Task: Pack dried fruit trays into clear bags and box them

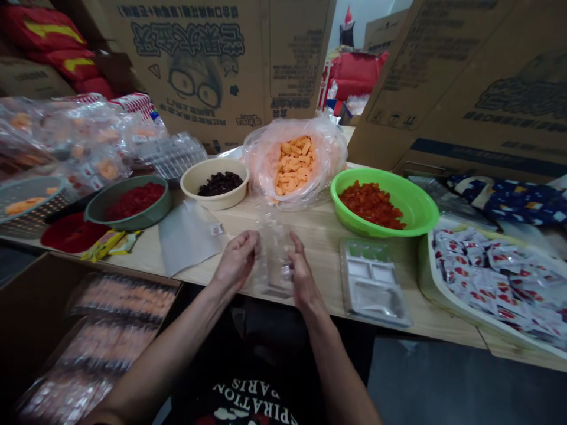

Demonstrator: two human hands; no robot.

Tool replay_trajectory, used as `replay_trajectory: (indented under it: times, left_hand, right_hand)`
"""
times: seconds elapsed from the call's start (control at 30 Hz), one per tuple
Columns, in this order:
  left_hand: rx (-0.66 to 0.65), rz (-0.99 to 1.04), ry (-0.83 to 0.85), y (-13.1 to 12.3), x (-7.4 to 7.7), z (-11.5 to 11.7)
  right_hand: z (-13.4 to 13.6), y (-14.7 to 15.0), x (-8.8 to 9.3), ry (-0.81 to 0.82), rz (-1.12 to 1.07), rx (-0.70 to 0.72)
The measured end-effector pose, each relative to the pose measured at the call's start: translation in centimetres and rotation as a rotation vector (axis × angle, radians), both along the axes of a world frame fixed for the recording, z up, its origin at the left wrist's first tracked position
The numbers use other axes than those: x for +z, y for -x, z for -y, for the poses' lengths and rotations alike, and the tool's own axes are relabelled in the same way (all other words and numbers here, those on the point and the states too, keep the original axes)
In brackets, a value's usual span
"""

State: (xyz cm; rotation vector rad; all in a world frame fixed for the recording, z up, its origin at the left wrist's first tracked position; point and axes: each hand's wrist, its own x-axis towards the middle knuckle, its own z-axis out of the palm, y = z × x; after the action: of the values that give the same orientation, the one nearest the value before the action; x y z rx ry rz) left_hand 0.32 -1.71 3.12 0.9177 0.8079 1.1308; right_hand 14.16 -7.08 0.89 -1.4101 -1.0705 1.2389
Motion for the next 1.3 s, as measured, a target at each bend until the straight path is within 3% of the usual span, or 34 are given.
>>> replay_trajectory:
  times: [0.07,0.13,0.3,0.47,0.53,0.67,0.77,0.83,0.93,1.0,1.07,1.2,1.3]
  left_hand:
    - [-0.023,-0.066,-0.02,0.1,-0.2,-0.5]
    - [-0.118,-0.071,-0.036,-0.3,-0.2,-0.3]
    - [-0.257,0.182,0.065,-2.0,-0.1,0.9]
    - [-0.246,0.231,0.13,0.4,-1.3,-1.1]
    - [-0.235,0.016,0.116,2.8,-2.0,-2.9]
    - [-0.148,-0.739,0.009,7.2,-2.6,-5.8]
    - [0.023,-0.941,-0.112,8.0,-2.6,-5.5]
    - [0.018,-1.113,-0.322,7.1,-2.9,-4.1]
    - [-0.291,-1.318,-0.639,4.3,-4.3,-1.4]
    - [-0.453,-1.353,-0.707,2.0,-5.3,0.1]
    - [-0.499,-1.381,-0.741,-0.4,-5.9,1.1]
    - [-0.553,-1.393,-0.836,-4.4,-6.0,2.2]
    - [-0.544,-1.453,-0.878,-6.6,-6.2,2.7]
  right_hand:
    - [-0.6,-0.7,0.5,0.039,0.087,0.018]
    - [-1.3,-0.8,0.8,-0.037,0.183,0.103]
    - [-2.8,-0.5,0.4,-0.221,0.34,0.192]
    - [-3.7,-2.5,-0.5,-0.175,0.613,0.074]
    - [-4.1,-3.3,-1.0,-0.04,0.824,-0.017]
    - [-4.5,-3.1,-2.4,0.304,1.22,-0.09]
    - [-3.5,-3.4,-2.3,0.317,1.317,-0.078]
    - [-2.0,-5.3,-1.5,0.25,1.355,-0.171]
    - [0.8,-10.3,-0.5,0.352,1.404,-0.277]
    - [2.5,-13.5,-0.8,0.517,1.378,-0.197]
    - [3.8,-15.5,-1.7,0.592,1.339,-0.12]
    - [5.5,-15.3,-3.1,0.578,1.387,-0.055]
    - [6.3,-14.4,-2.9,0.562,1.44,-0.063]
